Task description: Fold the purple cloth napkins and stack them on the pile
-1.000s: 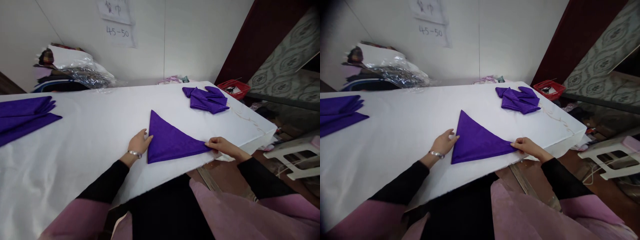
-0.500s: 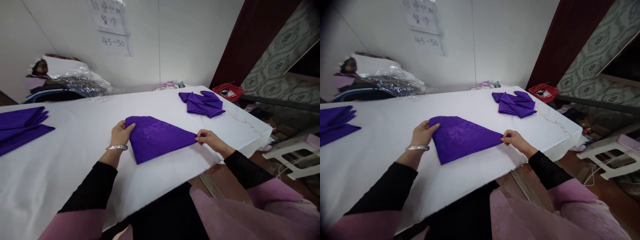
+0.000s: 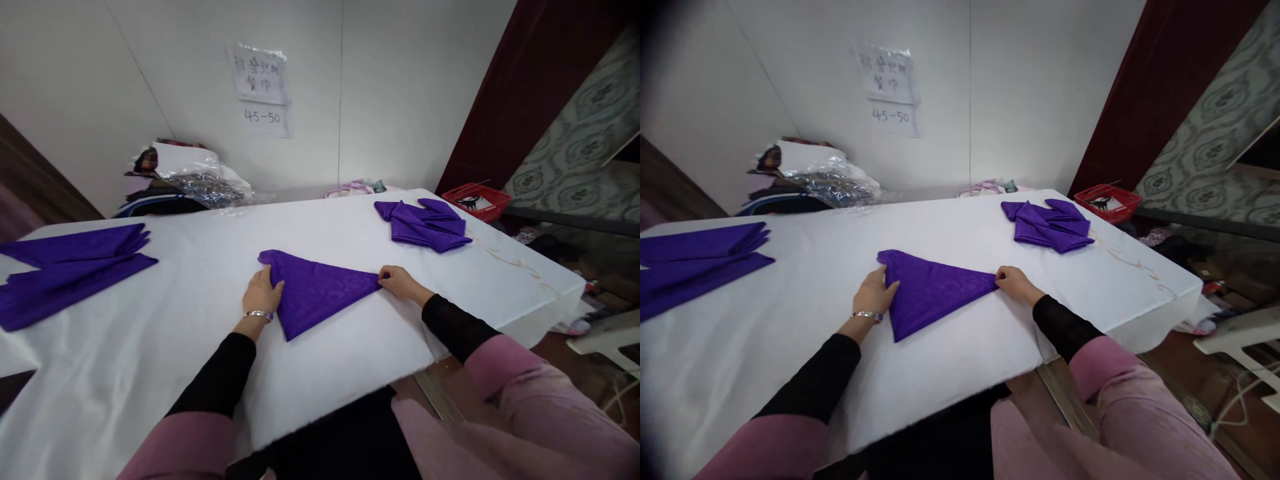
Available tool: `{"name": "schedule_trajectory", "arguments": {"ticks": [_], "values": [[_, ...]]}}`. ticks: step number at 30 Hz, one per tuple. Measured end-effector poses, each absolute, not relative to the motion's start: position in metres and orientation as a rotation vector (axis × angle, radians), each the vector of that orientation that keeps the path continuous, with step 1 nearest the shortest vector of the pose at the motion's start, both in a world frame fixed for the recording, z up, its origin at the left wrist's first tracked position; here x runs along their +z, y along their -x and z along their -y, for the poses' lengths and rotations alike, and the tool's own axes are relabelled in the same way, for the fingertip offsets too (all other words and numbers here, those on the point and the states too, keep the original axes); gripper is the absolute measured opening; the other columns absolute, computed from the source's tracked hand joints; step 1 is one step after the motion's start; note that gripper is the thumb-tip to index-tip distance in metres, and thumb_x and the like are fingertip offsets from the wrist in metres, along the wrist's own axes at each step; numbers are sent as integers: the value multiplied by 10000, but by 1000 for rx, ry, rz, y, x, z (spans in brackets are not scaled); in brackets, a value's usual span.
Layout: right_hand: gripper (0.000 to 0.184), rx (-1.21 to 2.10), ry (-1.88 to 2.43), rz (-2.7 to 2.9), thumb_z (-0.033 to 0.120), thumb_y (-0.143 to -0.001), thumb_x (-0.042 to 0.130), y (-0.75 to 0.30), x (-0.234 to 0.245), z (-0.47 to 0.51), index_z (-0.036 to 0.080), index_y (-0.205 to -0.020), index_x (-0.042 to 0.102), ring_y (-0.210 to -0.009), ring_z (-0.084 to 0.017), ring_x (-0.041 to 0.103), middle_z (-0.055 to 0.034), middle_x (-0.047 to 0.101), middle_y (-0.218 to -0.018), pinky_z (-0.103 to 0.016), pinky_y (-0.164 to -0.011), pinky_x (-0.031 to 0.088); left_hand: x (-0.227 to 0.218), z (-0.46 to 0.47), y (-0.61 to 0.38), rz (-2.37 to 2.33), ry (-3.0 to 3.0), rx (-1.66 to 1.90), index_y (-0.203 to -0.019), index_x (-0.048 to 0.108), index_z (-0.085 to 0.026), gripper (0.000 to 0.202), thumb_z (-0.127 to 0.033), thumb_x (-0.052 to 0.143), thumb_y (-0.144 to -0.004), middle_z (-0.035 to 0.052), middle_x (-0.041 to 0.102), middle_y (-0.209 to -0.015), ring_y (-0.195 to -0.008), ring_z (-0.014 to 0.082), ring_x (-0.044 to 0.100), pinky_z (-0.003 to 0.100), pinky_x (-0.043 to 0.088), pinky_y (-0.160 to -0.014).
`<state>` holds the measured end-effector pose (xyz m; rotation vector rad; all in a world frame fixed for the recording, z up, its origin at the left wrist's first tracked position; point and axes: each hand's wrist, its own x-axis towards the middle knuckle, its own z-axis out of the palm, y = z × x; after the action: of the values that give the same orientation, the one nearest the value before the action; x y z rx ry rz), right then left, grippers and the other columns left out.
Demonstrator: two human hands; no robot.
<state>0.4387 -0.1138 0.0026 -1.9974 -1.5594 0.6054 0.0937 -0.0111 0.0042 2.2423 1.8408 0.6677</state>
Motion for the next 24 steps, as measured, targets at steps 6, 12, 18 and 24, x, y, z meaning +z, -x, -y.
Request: {"name": "schedule_trajectory", "arguments": {"ticks": [6, 12, 18, 24], "values": [[112, 610, 1955, 1599, 201, -665, 527, -445, 4, 117, 171, -721, 619, -585, -131, 496, 14, 589, -634, -246, -568, 366, -1, 63, -118, -1301, -2749, 690, -1286, 485, -133, 475, -383, 436, -886, 168, 453, -1400, -1303, 298, 405, 504, 371, -1051], [118, 612, 1970, 1666, 229, -710, 516, -462, -7, 116, 187, -748, 619, -611, -147, 533, 8, 619, -671, -260, -595, 388, -11, 109, -132, -1016, -2853, 285, -1370, 415, -249, 620, -605, 324, -871, 83, 350, -1482, -1375, 267, 289, 483, 327, -1101], [181, 278, 2060, 1887, 208, -801, 492, -460, -4, 125, 175, -842, 665, -839, -209, 582, -86, 657, -912, -322, -766, 432, -13, 107, -133, -1024, -2831, 198, -1388, 376, -190, 666, -608, 340, -871, 128, 324, -1490, -1387, 297, 252, 577, 245, -1098], [351, 39, 1758, 2054, 205, -853, 489, -412, 5, 136, 151, -1183, 596, -1268, -293, 406, -150, 521, -1317, -457, -1040, 318, -14, 111, -139, -931, -2920, 271, -1426, 297, -195, 677, -578, 381, -874, 124, 287, -1508, -1394, 298, 227, 598, 195, -1099]]}}
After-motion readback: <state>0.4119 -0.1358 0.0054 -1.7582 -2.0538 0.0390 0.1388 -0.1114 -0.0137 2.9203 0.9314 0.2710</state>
